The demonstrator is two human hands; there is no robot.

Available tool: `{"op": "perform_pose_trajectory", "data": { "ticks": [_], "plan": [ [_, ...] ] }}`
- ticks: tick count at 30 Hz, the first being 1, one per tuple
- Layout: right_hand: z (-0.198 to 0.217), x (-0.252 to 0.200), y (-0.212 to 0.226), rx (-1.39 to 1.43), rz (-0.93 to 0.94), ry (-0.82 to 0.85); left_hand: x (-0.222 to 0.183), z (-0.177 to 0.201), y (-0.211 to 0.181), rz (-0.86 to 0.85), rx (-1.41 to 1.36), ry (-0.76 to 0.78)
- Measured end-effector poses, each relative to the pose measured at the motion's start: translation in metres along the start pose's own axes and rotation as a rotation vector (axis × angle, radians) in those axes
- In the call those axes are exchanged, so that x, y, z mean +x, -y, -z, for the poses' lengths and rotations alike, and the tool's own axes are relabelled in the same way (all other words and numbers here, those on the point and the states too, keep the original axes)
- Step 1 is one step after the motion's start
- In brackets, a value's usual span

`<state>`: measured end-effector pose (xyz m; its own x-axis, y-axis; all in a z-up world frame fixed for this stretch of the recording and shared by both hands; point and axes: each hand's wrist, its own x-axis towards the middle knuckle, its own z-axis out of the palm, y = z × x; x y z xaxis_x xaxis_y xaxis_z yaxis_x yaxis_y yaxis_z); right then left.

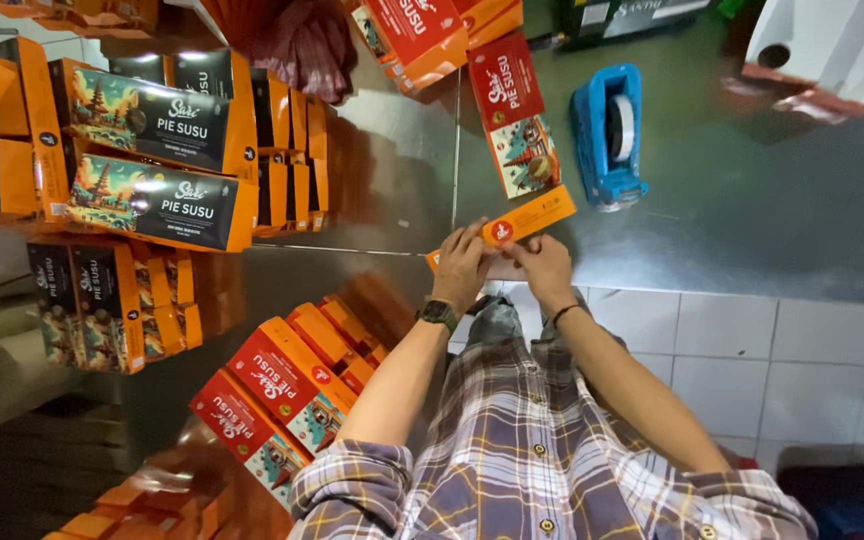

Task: The person assembles, tapes, and stacks small cardboard product boxes on a work surface, handling them individually and placing finished ones in organized piles.

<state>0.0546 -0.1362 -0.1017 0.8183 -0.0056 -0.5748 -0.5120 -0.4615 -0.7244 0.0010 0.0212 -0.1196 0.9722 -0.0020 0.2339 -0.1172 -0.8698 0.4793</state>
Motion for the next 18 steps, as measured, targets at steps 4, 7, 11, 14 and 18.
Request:
{"op": "perform_pose_trajectory", "data": {
  "ticks": [4,7,11,14,18],
  "plan": [
    [-0.011,0.002,-0.006,0.228,-0.056,0.083,0.006,-0.003,0.002,-0.001,0.023,-0.024],
    [-0.008,-0.007,0.019,0.207,-0.061,0.106,0.006,0.004,0.003,0.044,-0.006,0.077],
    [-0.007,0.003,-0.001,0.423,-0.016,0.164,0.015,0.01,0.008,0.079,-0.018,0.159],
    [-0.011,0.003,-0.008,0.216,-0.108,0.068,0.015,0.023,0.002,0.124,-0.028,0.162],
    [0.025,-0.011,0.013,0.562,0.125,0.05,0.002,0.05,0.01,0.265,-0.454,0.167]
  ]
}}
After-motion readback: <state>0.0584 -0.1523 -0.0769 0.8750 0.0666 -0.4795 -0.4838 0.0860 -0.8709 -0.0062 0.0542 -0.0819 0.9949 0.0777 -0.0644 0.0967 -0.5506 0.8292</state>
